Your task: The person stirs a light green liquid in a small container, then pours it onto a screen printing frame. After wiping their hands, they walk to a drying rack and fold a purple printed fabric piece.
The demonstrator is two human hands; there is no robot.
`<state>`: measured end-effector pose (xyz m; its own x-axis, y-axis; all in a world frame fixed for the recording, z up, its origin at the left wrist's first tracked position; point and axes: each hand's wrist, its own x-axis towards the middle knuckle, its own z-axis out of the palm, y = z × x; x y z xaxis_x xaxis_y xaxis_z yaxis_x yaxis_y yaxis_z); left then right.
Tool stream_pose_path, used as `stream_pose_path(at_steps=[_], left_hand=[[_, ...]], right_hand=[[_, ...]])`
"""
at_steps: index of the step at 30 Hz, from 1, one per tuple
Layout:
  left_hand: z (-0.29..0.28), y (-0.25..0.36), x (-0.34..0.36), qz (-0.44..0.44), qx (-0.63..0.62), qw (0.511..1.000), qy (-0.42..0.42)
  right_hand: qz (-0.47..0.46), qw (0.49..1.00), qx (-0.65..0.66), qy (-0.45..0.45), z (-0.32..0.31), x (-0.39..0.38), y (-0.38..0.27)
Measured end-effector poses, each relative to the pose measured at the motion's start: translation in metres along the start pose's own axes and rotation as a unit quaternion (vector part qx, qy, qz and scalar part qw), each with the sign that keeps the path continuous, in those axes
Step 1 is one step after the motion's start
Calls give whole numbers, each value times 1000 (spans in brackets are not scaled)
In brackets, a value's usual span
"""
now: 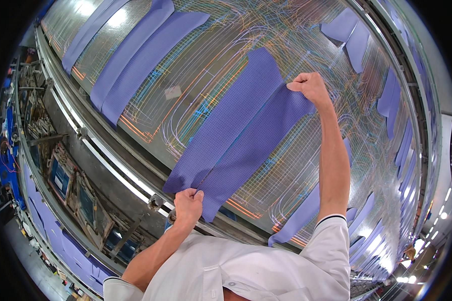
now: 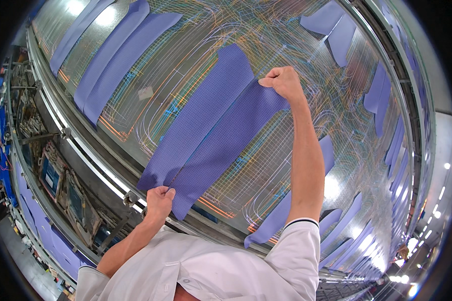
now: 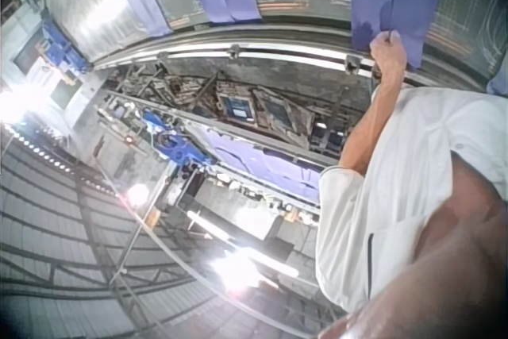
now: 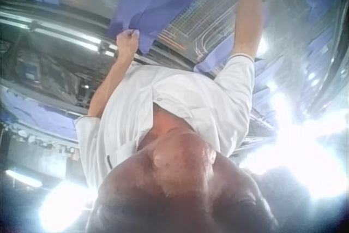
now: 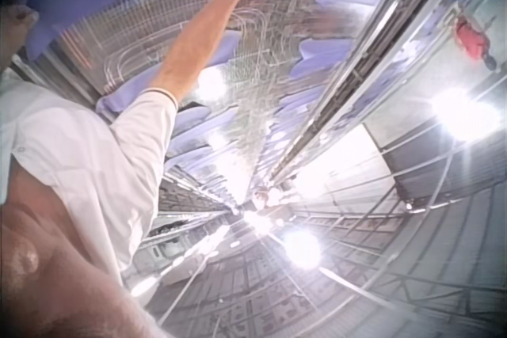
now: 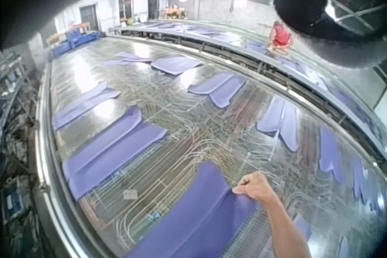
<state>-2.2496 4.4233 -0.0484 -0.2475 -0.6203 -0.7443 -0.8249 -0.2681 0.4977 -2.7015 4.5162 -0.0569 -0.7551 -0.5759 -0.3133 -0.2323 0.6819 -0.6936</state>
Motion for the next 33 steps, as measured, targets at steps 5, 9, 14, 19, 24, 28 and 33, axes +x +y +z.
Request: stream_pose_path(at_steps=[5, 9, 14, 19, 24, 28, 33], left_hand=[[-1, 1, 0, -7, -18, 1000, -7], [-2, 0, 1, -8, -9, 1000, -15], [-1, 2, -1, 7, 21, 1000, 0], [2, -5, 3, 29, 35, 999, 9], [0, 2, 0, 17, 33, 999, 13], [0, 1, 3, 3, 11, 1000, 1], [3, -14, 11, 1, 0, 1000, -15]], right_hand=[[-8, 1000, -7, -1, 0, 1, 3], [4, 1000, -13, 0, 1, 0, 0], [-32, 997, -51, 37, 4, -6, 1], [-178, 860, -385, 283, 30, -41, -18], [-331, 849, -333, 241, 77, -45, -29], [-331, 861, -361, 133, 118, -56, -23], [-445, 861, -236, -71, 167, -144, -57]])
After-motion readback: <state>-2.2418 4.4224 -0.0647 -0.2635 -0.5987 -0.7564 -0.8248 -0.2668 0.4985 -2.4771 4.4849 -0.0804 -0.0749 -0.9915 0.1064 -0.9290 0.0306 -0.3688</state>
